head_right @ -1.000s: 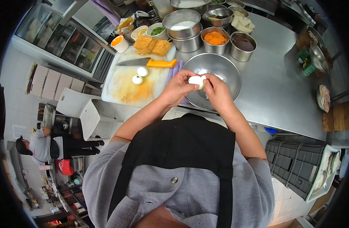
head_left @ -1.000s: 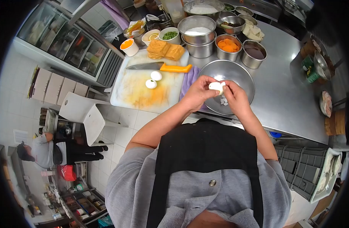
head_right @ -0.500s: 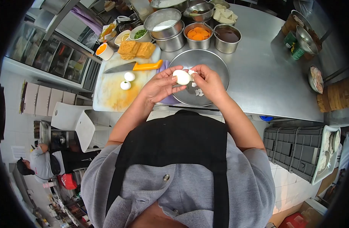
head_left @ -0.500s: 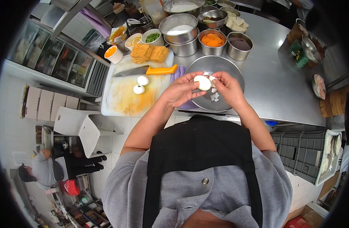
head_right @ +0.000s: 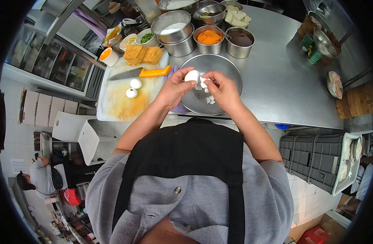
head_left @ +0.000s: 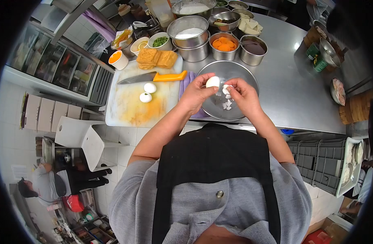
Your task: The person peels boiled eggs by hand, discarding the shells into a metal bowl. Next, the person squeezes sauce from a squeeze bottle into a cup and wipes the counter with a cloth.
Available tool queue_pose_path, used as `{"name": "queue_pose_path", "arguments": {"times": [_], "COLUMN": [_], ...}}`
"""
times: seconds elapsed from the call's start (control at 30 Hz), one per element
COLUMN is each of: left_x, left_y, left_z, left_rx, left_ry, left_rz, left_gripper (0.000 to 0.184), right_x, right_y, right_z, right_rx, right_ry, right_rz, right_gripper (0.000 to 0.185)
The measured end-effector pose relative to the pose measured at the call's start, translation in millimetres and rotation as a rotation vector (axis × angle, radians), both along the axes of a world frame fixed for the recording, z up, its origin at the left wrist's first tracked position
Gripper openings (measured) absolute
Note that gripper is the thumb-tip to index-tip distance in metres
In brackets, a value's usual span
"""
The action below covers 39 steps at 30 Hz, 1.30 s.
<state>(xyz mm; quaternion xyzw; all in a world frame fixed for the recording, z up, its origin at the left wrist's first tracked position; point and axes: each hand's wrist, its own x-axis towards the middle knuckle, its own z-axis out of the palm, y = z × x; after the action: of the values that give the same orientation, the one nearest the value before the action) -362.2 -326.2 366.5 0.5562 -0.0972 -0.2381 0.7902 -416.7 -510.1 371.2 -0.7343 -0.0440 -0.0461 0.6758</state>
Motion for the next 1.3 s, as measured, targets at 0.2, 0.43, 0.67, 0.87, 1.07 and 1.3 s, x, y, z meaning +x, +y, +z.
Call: {"name": "queue_pose_path", "arguments": {"times": [0.2,0.43,0.67,0.87,1.07,1.3], "left_x": [1.7,-6.7,-12.6,-15.9,-18.2,-12.9], "left_y": [5.2,-8.0,-6.5,-3.9,-1.1,3.8], "left_z": [2.8,-5.4,6.4,5.4,8.6,-8.8], "left_rx": [0.028,0.281,0.579,0.704,0.705,0.545], "left_ry": [0.063,-0.349,-0.534,-0.645,-0.595,-0.55], "left_rz": [-0.033,-0.015,0.035,0.096,0.094,0.144], "left_gripper": [0.053,0.048,0.041,0.039,0.039,0.037], "right_x": [9.7,11.4,17.6,15.5,14.9,17.5], "right_y": [-20.1,-0.3,8.6,15.8,17.5,8.3], "right_z": [-7.6,11.1,-7.2,-14.4,-16.6,-20.0], "right_rx": [-0.505,-0.158,-0.108,-0.155,-0.142,-0.055], "right_ry": [-0.248,0.006,0.007,-0.011,-0.032,0.051], "right_rz": [-0.093,0.016,0.004,-0.002,0.024,0.052], "right_gripper": [0.02,0.039,0.031,0.035,0.035,0.029]}}
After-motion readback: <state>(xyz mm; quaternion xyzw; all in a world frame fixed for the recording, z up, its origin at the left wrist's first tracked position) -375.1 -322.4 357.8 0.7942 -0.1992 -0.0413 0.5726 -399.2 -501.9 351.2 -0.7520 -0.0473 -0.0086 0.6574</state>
